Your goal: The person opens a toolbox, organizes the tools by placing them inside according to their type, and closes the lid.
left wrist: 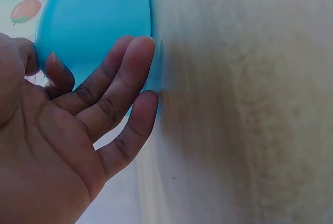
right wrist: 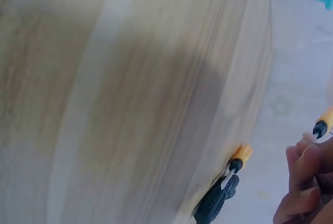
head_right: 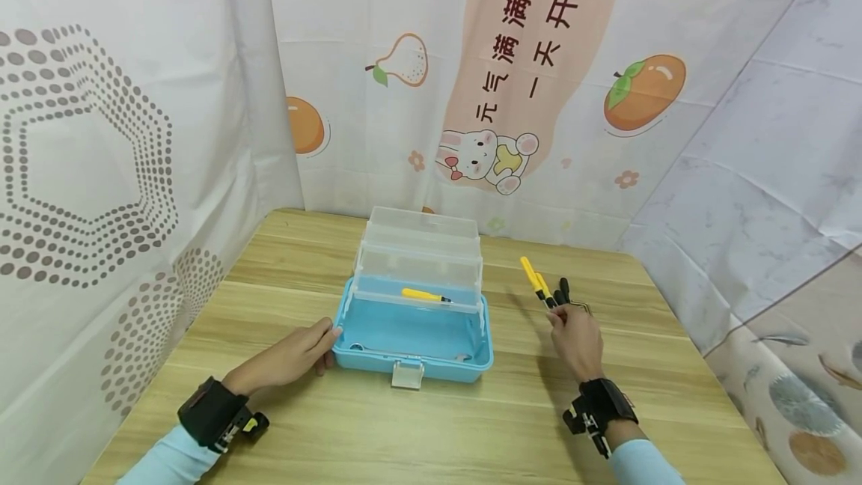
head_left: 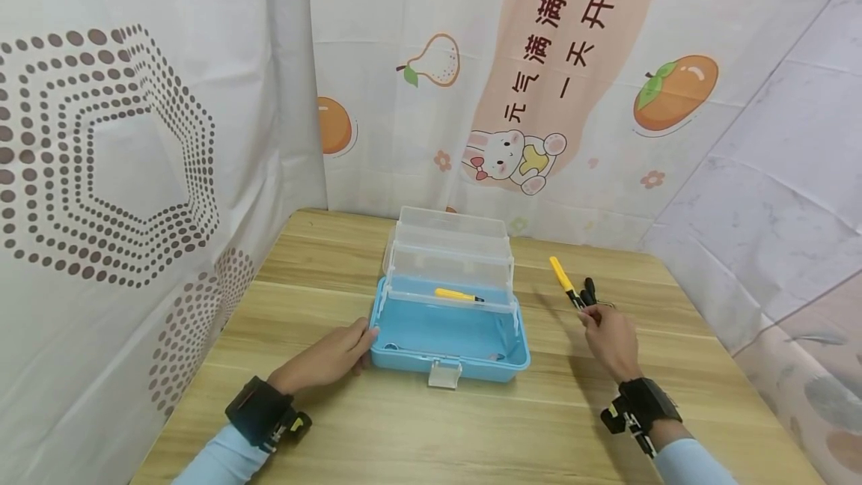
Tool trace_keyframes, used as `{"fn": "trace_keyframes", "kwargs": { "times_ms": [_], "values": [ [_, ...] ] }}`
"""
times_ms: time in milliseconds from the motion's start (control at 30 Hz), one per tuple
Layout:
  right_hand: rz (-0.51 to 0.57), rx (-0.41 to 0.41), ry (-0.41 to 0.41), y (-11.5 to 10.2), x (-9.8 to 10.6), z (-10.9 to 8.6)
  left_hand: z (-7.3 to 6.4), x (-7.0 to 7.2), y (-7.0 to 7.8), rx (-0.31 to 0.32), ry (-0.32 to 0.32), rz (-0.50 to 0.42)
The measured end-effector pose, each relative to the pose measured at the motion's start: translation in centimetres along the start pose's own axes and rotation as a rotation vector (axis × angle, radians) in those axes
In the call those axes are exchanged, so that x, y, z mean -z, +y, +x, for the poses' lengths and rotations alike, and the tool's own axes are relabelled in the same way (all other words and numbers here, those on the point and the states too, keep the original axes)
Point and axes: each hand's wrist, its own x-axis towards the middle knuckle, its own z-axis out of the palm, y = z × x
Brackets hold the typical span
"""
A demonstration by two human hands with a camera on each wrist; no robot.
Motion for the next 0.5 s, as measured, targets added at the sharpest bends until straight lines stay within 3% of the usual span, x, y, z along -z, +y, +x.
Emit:
{"fn": "trace_keyframes", "kwargs": {
  "times_ms": [500],
  "values": [
    [0.025,0.025,0.02,-0.21,0.09,-0.05,0.02,-0.04,-0.12,-0.001,0.001,0.008]
  ]
}}
